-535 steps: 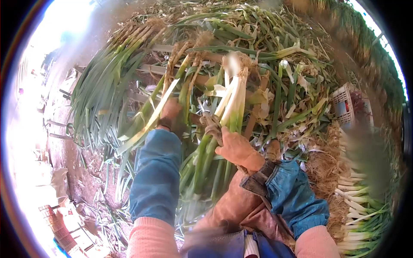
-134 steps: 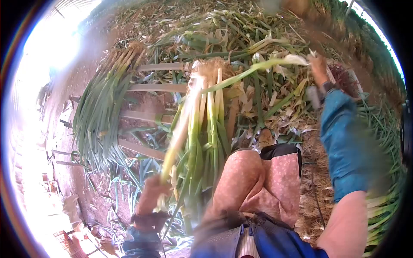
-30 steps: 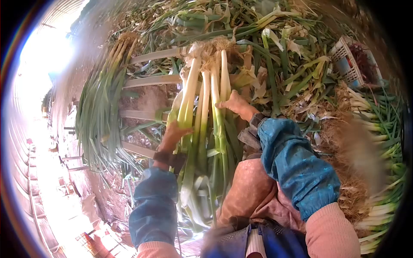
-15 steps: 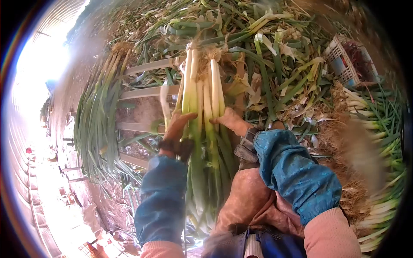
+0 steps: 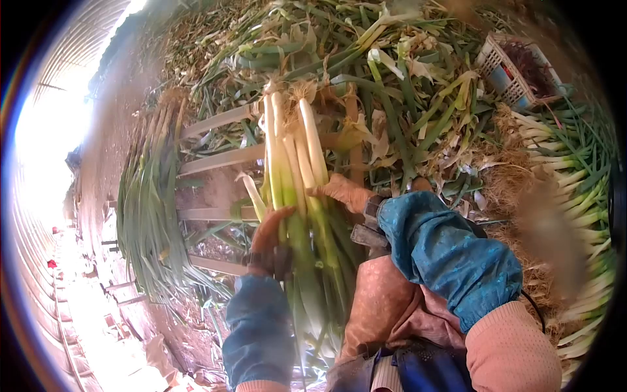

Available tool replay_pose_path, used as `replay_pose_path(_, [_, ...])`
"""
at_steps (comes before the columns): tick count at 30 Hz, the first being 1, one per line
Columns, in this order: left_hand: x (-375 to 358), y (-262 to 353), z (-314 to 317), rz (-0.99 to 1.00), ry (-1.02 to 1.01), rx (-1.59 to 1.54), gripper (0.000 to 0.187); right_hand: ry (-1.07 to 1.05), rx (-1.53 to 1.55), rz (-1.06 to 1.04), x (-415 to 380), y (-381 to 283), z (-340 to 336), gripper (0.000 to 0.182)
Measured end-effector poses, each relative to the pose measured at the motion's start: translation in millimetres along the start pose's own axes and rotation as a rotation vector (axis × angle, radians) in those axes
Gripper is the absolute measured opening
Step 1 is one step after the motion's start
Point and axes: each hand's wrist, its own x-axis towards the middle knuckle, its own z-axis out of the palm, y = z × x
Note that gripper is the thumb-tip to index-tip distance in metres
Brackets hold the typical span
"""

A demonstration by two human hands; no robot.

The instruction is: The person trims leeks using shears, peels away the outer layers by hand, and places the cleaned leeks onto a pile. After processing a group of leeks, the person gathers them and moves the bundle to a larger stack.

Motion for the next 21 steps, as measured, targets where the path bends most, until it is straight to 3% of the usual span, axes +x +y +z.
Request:
replay_pose_path(3, [-25,18,9,0.037,-0.012,0.004,0.036,-0.102,0.149,-0.066,-7,-12,17,0.049])
replay_pose_path(7, [-65,52,13,0.316,-0.005,0.175,0.038,-0.118,0.182,-0.186,-30,-50,59,0.046])
replay_pose_path(8, [-80,74,20,0.198,-0.064,0.208,0.038,-0.108,0.160,-0.222,-43,-64,71,0.045])
replay_pose_path(11, [-123,110,30,0.186,-0.190,0.264,0.037,-0.133,0.333,-0.251,-86,-92,105,0.041])
replay_pose_path(12, [-152,114,50,0.240,-0.019,0.271,0.040,-0.164,0.331,-0.168,-110,-106,112,0.041])
replay_pose_path(14, [-190,122,77,0.209,-0.159,0.396,0.045,-0.117,0.383,-0.254,-162,-114,126,0.042])
replay_pose_path(18, [-230,82,126,0.211,-0.327,0.384,0.039,0.046,0.369,-0.323,-247,-91,105,0.049])
replay_pose_path(21, [-219,15,158,0.370,-0.281,0.184,0.044,-0.014,0.451,-0.214,-309,-101,69,0.055])
